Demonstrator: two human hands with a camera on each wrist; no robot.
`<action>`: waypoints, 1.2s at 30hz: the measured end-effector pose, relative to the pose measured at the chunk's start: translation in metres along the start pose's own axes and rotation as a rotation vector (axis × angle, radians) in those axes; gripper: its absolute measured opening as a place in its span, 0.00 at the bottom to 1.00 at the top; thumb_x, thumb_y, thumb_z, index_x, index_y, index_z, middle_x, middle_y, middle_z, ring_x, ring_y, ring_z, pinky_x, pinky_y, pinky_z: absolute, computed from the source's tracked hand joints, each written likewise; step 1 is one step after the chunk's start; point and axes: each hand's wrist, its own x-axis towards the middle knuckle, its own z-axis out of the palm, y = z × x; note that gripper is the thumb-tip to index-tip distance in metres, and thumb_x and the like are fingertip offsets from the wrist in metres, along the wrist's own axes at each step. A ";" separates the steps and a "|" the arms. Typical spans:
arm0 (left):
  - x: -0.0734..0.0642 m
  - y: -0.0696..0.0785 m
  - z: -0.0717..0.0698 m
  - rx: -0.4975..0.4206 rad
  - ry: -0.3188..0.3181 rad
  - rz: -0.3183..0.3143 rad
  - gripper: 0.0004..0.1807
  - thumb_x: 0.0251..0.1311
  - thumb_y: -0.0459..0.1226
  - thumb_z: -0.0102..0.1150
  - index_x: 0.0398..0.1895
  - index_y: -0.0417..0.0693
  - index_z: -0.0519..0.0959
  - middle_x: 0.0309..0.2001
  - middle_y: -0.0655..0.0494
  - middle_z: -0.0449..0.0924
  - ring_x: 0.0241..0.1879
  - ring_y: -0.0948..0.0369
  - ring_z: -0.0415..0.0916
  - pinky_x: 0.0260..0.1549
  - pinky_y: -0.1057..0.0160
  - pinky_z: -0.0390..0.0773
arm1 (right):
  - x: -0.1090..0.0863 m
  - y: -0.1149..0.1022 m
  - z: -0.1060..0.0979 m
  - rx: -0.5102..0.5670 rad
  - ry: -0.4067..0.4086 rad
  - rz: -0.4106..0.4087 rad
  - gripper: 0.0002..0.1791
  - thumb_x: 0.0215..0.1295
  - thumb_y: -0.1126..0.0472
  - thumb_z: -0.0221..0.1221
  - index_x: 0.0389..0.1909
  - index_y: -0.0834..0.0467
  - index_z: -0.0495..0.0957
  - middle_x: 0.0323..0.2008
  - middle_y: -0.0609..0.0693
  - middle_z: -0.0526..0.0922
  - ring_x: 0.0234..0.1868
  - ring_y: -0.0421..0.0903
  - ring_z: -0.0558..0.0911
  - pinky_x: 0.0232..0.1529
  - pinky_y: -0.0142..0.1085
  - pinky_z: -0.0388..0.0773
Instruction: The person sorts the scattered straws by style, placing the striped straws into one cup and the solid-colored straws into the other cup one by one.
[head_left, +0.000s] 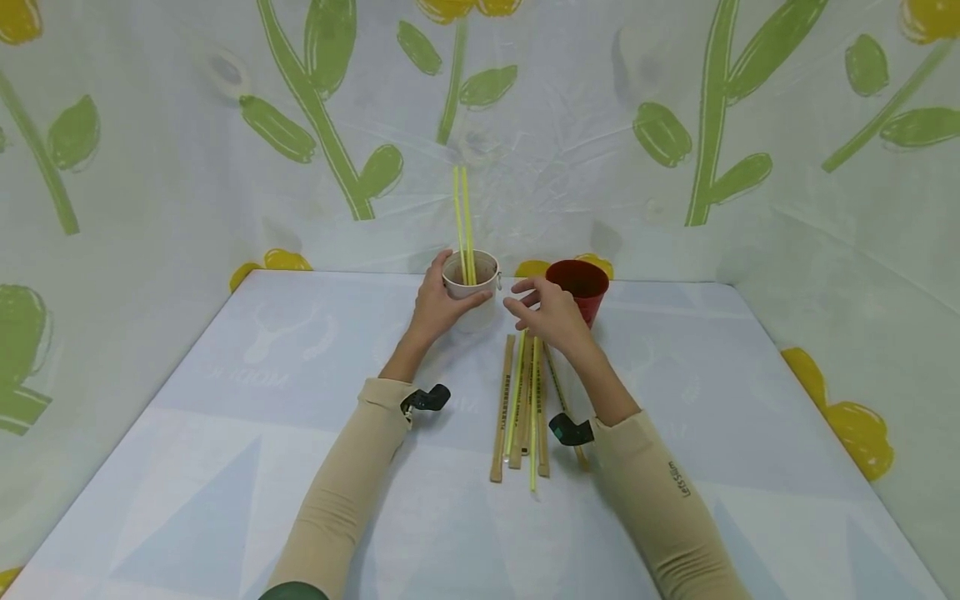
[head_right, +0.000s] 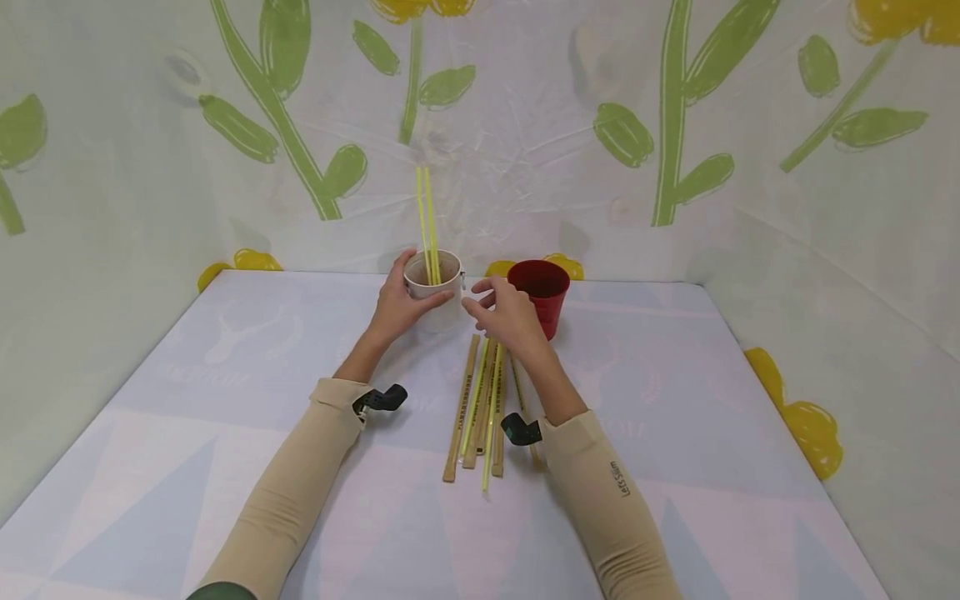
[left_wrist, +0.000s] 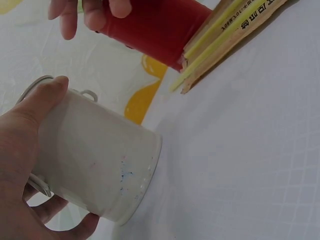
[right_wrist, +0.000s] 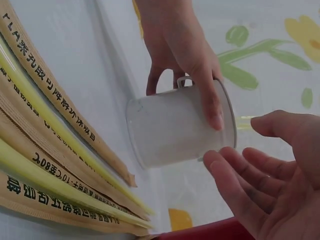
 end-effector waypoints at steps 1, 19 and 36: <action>0.000 0.000 0.000 0.000 0.001 -0.001 0.55 0.48 0.54 0.74 0.75 0.53 0.53 0.69 0.47 0.64 0.67 0.50 0.65 0.63 0.46 0.70 | 0.000 0.000 0.000 -0.006 -0.018 0.016 0.23 0.68 0.47 0.59 0.58 0.55 0.73 0.47 0.58 0.85 0.38 0.55 0.88 0.38 0.39 0.85; 0.000 0.000 0.000 0.002 0.005 0.008 0.55 0.49 0.53 0.74 0.76 0.52 0.53 0.69 0.48 0.64 0.67 0.50 0.65 0.63 0.45 0.69 | 0.003 0.006 0.006 -0.122 -0.214 0.219 0.31 0.68 0.46 0.59 0.64 0.60 0.70 0.49 0.61 0.84 0.36 0.50 0.89 0.43 0.39 0.84; 0.000 0.000 0.000 0.003 0.000 0.003 0.55 0.48 0.53 0.74 0.76 0.52 0.52 0.70 0.47 0.63 0.68 0.50 0.64 0.64 0.45 0.69 | 0.005 0.013 0.015 -0.201 -0.279 0.325 0.33 0.68 0.47 0.60 0.65 0.63 0.69 0.35 0.57 0.86 0.30 0.48 0.87 0.40 0.36 0.84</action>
